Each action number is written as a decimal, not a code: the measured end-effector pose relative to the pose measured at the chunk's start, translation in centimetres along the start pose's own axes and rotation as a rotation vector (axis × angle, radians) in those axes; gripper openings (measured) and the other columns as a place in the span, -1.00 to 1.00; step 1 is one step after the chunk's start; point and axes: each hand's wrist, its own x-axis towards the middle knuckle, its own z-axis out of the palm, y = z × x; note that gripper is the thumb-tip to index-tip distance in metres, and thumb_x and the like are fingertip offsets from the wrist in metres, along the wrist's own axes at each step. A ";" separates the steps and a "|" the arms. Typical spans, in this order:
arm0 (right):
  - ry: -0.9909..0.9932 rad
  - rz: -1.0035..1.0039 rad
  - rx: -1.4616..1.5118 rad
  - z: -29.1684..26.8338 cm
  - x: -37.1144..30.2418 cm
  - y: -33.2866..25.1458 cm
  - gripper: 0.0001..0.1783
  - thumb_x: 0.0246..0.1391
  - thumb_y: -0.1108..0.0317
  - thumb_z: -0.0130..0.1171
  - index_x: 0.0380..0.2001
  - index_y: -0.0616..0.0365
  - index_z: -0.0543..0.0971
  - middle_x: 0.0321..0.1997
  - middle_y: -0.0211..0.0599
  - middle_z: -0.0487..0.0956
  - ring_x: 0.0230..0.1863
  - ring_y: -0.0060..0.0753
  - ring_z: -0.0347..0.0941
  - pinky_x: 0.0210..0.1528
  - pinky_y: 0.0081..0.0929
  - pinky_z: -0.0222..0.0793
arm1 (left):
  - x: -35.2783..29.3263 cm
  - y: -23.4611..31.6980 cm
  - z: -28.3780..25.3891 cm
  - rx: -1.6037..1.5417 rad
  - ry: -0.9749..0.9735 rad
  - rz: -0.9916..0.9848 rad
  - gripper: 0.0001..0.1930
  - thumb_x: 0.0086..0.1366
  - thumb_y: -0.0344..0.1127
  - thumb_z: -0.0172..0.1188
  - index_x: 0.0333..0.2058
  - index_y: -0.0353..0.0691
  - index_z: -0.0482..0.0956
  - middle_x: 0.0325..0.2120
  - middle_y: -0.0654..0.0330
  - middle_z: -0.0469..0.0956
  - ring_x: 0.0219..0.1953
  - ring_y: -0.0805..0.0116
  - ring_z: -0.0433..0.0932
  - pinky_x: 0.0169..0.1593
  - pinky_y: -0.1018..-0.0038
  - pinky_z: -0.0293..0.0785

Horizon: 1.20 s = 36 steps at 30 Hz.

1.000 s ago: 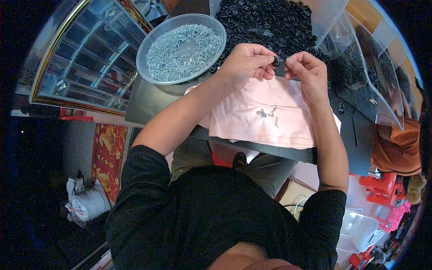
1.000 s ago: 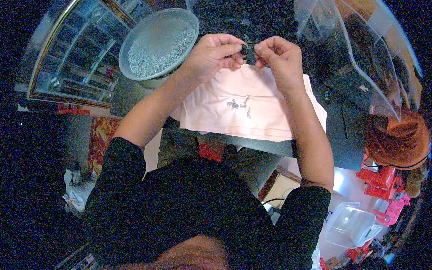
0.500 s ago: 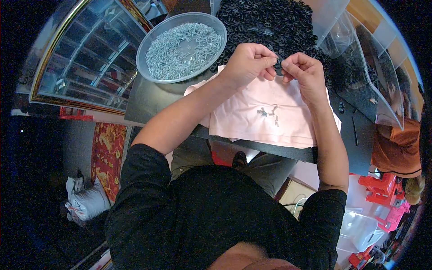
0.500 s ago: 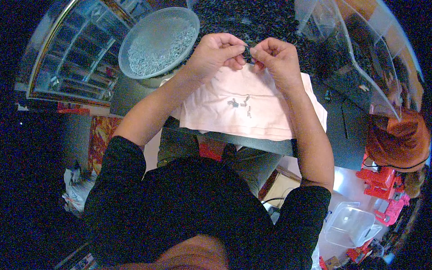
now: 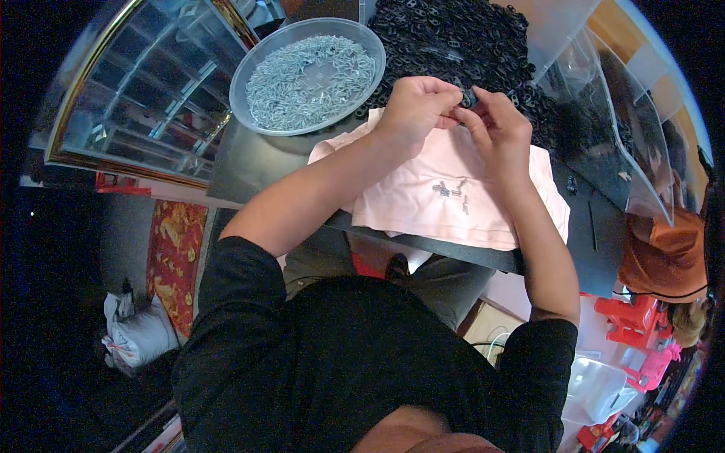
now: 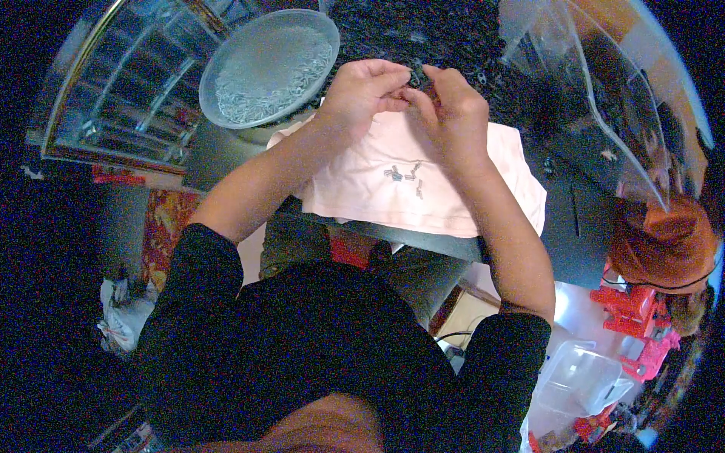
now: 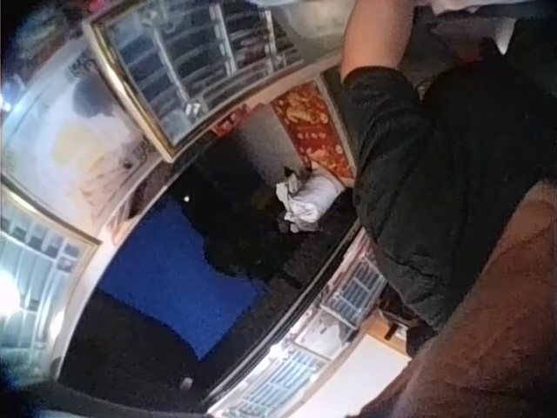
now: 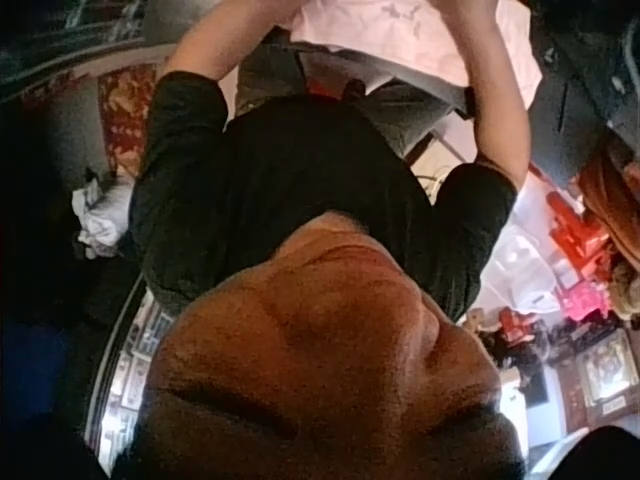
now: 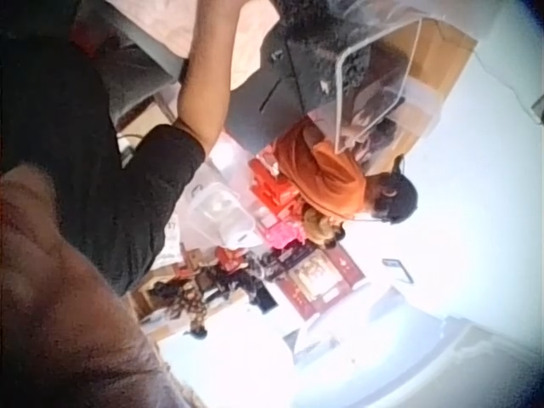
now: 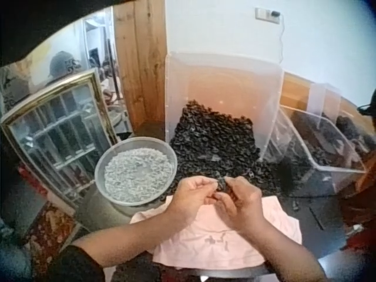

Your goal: The person takes black plastic tabs and metal pins by hand, attaches the pins into the tabs, and places the assembled fasteners onto a cloth.

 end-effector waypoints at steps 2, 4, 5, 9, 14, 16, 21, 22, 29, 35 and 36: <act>0.010 -0.011 -0.016 0.0 0.0 -0.3 -0.70 -0.24 0.42 0.25 -0.35 0.29 0.49 -0.57 -0.15 0.42 -0.62 -0.24 0.39 -0.57 -0.46 0.31 | -0.3 0.1 0.2 0.010 0.011 -0.012 -0.88 0.10 -0.43 0.11 -0.42 -0.37 0.49 -0.54 0.14 0.50 -0.52 0.45 0.49 -0.47 0.58 0.47; 0.021 -0.022 -0.031 -0.1 0.0 -0.5 -0.72 -0.23 0.44 0.24 -0.36 0.29 0.49 -0.57 -0.13 0.42 -0.62 -0.20 0.40 -0.57 -0.43 0.31 | -0.4 0.0 0.3 0.004 0.017 -0.013 -0.89 0.10 -0.43 0.11 -0.42 -0.38 0.48 -0.54 0.14 0.50 -0.52 0.44 0.49 -0.47 0.58 0.48; 0.020 -0.056 -0.068 -0.2 0.0 -0.6 -0.73 -0.23 0.45 0.23 -0.37 0.30 0.49 -0.57 -0.13 0.42 -0.62 -0.18 0.40 -0.58 -0.41 0.31 | -0.4 0.0 0.4 -0.001 0.024 -0.014 -0.89 0.10 -0.43 0.11 -0.43 -0.38 0.48 -0.55 0.14 0.50 -0.53 0.44 0.49 -0.47 0.58 0.49; 0.010 -0.131 -0.116 -0.4 0.0 -1.2 -0.77 -0.21 0.50 0.18 -0.38 0.33 0.48 -0.59 -0.12 0.40 -0.62 -0.14 0.39 -0.59 -0.37 0.30 | -0.7 0.1 0.3 0.001 0.028 0.005 -0.88 0.10 -0.43 0.11 -0.44 -0.39 0.48 -0.54 0.13 0.50 -0.53 0.43 0.51 -0.47 0.58 0.50; 0.022 -0.184 -0.096 -0.6 0.2 -1.2 -0.79 -0.21 0.53 0.15 -0.40 0.33 0.47 -0.61 -0.13 0.38 -0.63 -0.16 0.38 -0.60 -0.38 0.30 | -1.0 0.7 0.4 0.043 -0.032 0.036 -0.86 0.11 -0.40 0.12 -0.41 -0.38 0.48 -0.53 0.12 0.52 -0.54 0.41 0.52 -0.42 0.55 0.53; 0.012 -0.179 -0.089 -0.7 0.2 -1.2 -0.80 -0.21 0.54 0.15 -0.40 0.33 0.46 -0.61 -0.13 0.38 -0.63 -0.16 0.38 -0.60 -0.38 0.29 | -1.0 0.7 0.5 0.048 -0.037 0.043 -0.86 0.11 -0.41 0.12 -0.41 -0.38 0.48 -0.53 0.11 0.52 -0.54 0.41 0.52 -0.43 0.55 0.53; -0.003 -0.243 -0.072 -0.8 0.0 -0.9 -0.81 -0.22 0.56 0.15 -0.41 0.31 0.46 -0.62 -0.15 0.38 -0.65 -0.20 0.38 -0.61 -0.42 0.29 | -1.3 0.8 0.7 0.104 -0.024 0.048 -0.87 0.12 -0.41 0.11 -0.41 -0.39 0.48 -0.53 0.10 0.53 -0.55 0.40 0.53 -0.45 0.55 0.53; -0.003 -0.245 -0.072 -0.8 0.1 -1.1 -0.81 -0.22 0.56 0.15 -0.41 0.31 0.46 -0.62 -0.15 0.38 -0.65 -0.20 0.38 -0.61 -0.42 0.29 | -1.3 1.0 0.7 0.099 -0.043 0.075 -0.86 0.12 -0.41 0.11 -0.40 -0.39 0.48 -0.52 0.10 0.53 -0.55 0.40 0.53 -0.45 0.56 0.53; 0.165 -0.206 -0.079 -4.1 2.3 -1.7 -0.82 -0.23 0.59 0.18 -0.43 0.24 0.52 -0.51 -0.22 0.47 -0.49 -0.36 0.42 -0.43 -0.58 0.33 | -0.8 2.1 0.8 0.108 -0.088 0.161 -0.80 0.15 -0.35 0.08 -0.33 -0.40 0.47 -0.47 0.07 0.53 -0.48 0.41 0.53 -0.38 0.56 0.50; 0.499 -0.057 -0.374 -15.6 4.9 3.1 -0.82 -0.13 0.45 0.19 -0.36 0.20 0.57 -0.44 -0.29 0.57 -0.38 -0.57 0.47 -0.32 -0.63 0.37 | 0.6 2.2 -0.3 0.308 0.046 0.256 -0.82 0.16 -0.36 0.07 -0.32 -0.37 0.47 -0.49 0.12 0.52 -0.51 0.46 0.51 -0.47 0.61 0.44; 0.475 -0.030 -0.462 -17.1 5.0 4.3 -0.80 -0.10 0.45 0.17 -0.32 0.23 0.56 -0.44 -0.31 0.55 -0.42 -0.60 0.45 -0.35 -0.66 0.36 | 0.8 2.0 -0.5 0.308 0.045 0.254 -0.82 0.16 -0.36 0.07 -0.32 -0.37 0.47 -0.49 0.12 0.52 -0.51 0.46 0.51 -0.47 0.61 0.44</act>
